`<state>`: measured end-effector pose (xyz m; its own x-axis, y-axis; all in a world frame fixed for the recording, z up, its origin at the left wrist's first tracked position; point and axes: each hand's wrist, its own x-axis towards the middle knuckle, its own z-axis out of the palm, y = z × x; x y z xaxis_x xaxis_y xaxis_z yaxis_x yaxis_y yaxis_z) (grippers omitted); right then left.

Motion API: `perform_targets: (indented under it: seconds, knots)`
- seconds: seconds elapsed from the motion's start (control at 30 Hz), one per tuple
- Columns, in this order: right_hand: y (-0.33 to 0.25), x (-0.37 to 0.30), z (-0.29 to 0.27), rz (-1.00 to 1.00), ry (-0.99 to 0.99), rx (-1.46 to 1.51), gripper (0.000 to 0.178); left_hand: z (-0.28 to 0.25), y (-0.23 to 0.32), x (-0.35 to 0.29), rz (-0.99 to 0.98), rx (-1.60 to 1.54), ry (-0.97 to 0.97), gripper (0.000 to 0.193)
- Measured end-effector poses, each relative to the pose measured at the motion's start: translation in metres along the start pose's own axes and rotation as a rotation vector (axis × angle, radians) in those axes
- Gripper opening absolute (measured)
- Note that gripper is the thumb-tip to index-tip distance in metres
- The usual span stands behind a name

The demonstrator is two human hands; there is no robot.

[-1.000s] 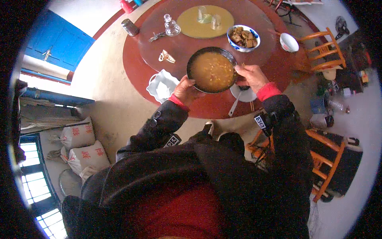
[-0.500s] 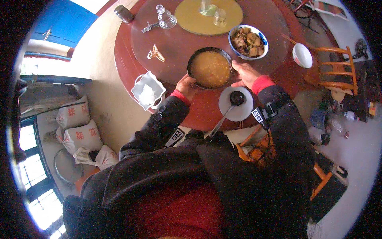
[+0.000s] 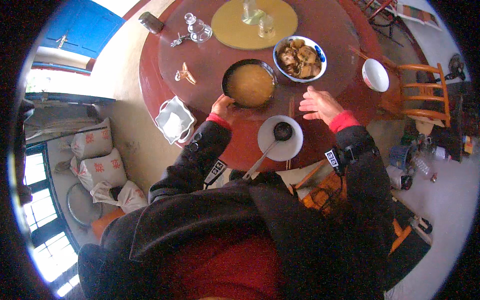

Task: The person ladles soup from a wok into a bowl, then transfers stir-fried food from a plate into the wok. They carry a bowl of greens to a table, uncover the table, and place the soup bowl on the dining table.

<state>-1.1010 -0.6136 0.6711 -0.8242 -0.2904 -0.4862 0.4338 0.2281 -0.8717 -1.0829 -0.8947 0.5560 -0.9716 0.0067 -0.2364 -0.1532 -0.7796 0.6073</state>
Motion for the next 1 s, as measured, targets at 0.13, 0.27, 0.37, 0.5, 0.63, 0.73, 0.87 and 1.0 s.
perform_targets:
  seconds: [0.13, 0.27, 0.37, 0.5, 0.63, 0.73, 0.87, 1.0]
  knots:
    - [-0.001, -0.011, -0.009, -0.012, 0.051, 0.013, 0.06, 0.01, 0.003, 0.0, 0.007, 0.048, 0.071, 0.031]
    - [-0.004, -0.02, -0.013, -0.041, 0.024, 0.014, 0.059, 0.012, 0.005, -0.004, 0.044, -0.044, 0.076, 0.043]
    - [-0.01, -0.025, -0.011, -0.061, 0.015, -0.005, 0.058, 0.008, 0.004, -0.013, 0.05, 0.019, 0.249, 0.038]
    - [-0.02, -0.039, 0.0, -0.1, -0.031, -0.084, 0.057, 0.002, 0.008, -0.038, 0.0, 0.055, 0.214, 0.05]
    - [-0.03, -0.06, 0.023, -0.116, -0.139, -0.204, 0.051, 0.002, 0.014, -0.085, -0.101, 0.142, 0.08, 0.05]
    - [-0.034, -0.072, 0.058, -0.136, -0.29, -0.297, 0.046, -0.004, 0.016, -0.133, -0.107, 0.182, 0.029, 0.042]
    - [-0.028, -0.078, 0.132, -0.145, -0.549, -0.474, 0.041, -0.032, 0.023, -0.198, -0.082, 0.148, 0.051, 0.038]
    - [-0.008, -0.079, 0.226, -0.121, -0.847, -0.663, 0.039, -0.082, 0.025, -0.271, 0.047, 0.019, 0.183, 0.037]
